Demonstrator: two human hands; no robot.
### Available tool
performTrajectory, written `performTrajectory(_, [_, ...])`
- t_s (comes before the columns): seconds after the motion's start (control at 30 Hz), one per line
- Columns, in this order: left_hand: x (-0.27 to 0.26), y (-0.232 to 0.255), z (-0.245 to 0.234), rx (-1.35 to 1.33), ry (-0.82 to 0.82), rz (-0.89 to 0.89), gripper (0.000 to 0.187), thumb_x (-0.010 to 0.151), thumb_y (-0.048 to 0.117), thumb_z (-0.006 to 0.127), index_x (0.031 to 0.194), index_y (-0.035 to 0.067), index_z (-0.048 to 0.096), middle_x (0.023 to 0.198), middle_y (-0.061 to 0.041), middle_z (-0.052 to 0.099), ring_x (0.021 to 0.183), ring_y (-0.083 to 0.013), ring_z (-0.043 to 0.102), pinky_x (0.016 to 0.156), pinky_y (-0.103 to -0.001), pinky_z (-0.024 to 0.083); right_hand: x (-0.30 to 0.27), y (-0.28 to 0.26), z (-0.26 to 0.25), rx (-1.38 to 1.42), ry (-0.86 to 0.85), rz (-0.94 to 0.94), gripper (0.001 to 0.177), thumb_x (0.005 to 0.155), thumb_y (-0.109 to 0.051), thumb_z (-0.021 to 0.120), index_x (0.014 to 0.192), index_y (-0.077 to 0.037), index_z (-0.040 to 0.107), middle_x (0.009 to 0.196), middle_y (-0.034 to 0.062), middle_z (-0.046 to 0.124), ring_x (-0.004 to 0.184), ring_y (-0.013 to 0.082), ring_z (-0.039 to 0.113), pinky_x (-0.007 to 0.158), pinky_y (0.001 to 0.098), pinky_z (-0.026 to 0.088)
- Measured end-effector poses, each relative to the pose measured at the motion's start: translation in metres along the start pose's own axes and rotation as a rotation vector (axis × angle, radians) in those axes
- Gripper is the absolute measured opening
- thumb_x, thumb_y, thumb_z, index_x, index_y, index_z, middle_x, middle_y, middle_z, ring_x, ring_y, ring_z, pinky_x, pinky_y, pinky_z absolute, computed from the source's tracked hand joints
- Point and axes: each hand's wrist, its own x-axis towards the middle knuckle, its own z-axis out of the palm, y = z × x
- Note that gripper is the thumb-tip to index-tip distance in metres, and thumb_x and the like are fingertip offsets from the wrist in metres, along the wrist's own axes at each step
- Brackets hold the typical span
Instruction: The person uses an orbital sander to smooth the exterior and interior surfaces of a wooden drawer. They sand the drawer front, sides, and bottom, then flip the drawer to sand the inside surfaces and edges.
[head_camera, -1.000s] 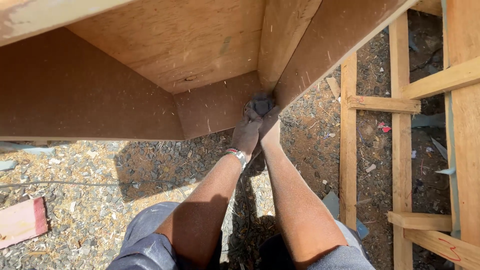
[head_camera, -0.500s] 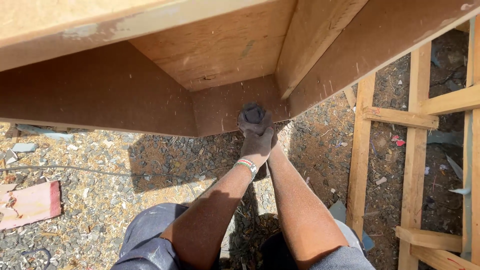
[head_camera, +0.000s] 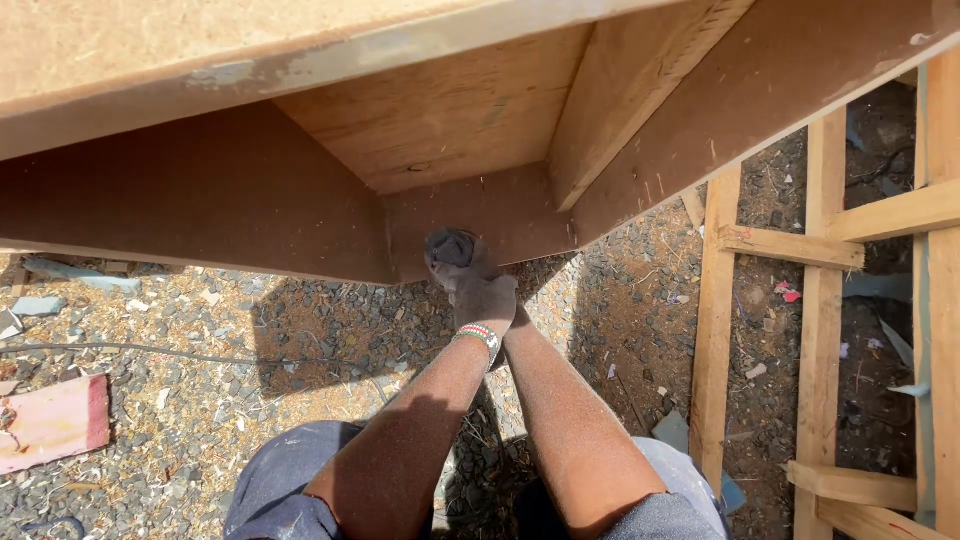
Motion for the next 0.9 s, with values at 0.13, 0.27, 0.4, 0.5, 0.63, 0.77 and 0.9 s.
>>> performTrajectory(0.13, [-0.041,0.026,-0.017,-0.236,-0.276,-0.104,0.082,0.115,0.052,0.047,0.173,-0.003,0.026,0.179,-0.026,0.051,0.168,-0.0385,0.053,0.147,-0.046,0.033,-0.002,0.029,-0.003,-0.031,0.029,0.048,0.07,0.097,-0.073,0.069,0.137,-0.016,0.063,0.141,0.0192,0.082,0.144,0.04,0.075,0.122,0.0588,0.055])
performTrajectory(0.27, [0.035,-0.03,0.06,0.052,-0.046,0.052,0.094,0.085,0.042,0.084,0.157,-0.005,0.046,0.153,-0.03,0.075,0.14,-0.0467,0.078,0.12,-0.054,0.066,-0.006,0.061,-0.032,-0.07,0.057,0.105,0.069,0.098,-0.075,0.066,0.134,-0.016,0.066,0.139,0.0186,0.083,0.143,0.0389,0.076,0.121,0.0577,0.055])
performTrajectory(0.4, [0.016,-0.01,0.062,-0.007,-0.11,0.228,0.105,0.096,0.07,0.061,0.181,0.012,0.04,0.171,-0.029,0.06,0.149,-0.0592,0.066,0.13,-0.068,0.048,-0.006,0.086,-0.035,-0.112,0.075,0.157,0.069,0.098,-0.077,0.062,0.131,-0.016,0.068,0.137,0.018,0.084,0.142,0.0377,0.077,0.12,0.0567,0.055])
performTrajectory(0.5, [0.097,-0.061,0.118,0.347,0.071,0.699,0.086,0.096,0.048,0.065,0.178,0.031,0.046,0.167,-0.026,0.059,0.142,-0.0527,0.072,0.119,-0.061,0.062,-0.014,0.093,-0.064,-0.138,0.081,0.183,0.07,0.099,-0.078,0.059,0.129,-0.016,0.07,0.136,0.0175,0.085,0.142,0.0368,0.077,0.119,0.0559,0.055])
performTrajectory(0.63, [0.007,-0.019,0.062,-0.046,-0.274,0.461,0.078,0.123,0.041,0.053,0.187,0.0,0.035,0.182,-0.036,0.044,0.164,-0.0435,0.052,0.146,-0.042,0.033,-0.017,0.095,-0.049,-0.167,0.084,0.205,0.072,0.099,-0.08,0.055,0.126,-0.016,0.072,0.134,0.0169,0.085,0.141,0.0356,0.078,0.118,0.0549,0.055])
performTrajectory(0.77, [0.055,-0.043,0.109,0.188,-0.061,0.548,0.072,0.098,0.047,0.08,0.154,0.006,0.062,0.157,-0.032,0.072,0.15,-0.0532,0.07,0.13,-0.07,0.056,-0.016,0.091,-0.06,-0.194,0.089,0.221,0.074,0.1,-0.082,0.052,0.123,-0.016,0.075,0.132,0.0163,0.086,0.14,0.0344,0.079,0.117,0.0538,0.054])
performTrajectory(0.9, [0.058,-0.032,0.097,0.208,-0.044,0.513,0.078,0.098,0.054,0.075,0.16,0.01,0.061,0.164,-0.029,0.068,0.155,-0.0513,0.064,0.134,-0.067,0.051,-0.015,0.078,-0.051,-0.209,0.083,0.221,0.077,0.101,-0.084,0.048,0.12,-0.016,0.077,0.13,0.0157,0.087,0.139,0.0333,0.079,0.116,0.0528,0.054])
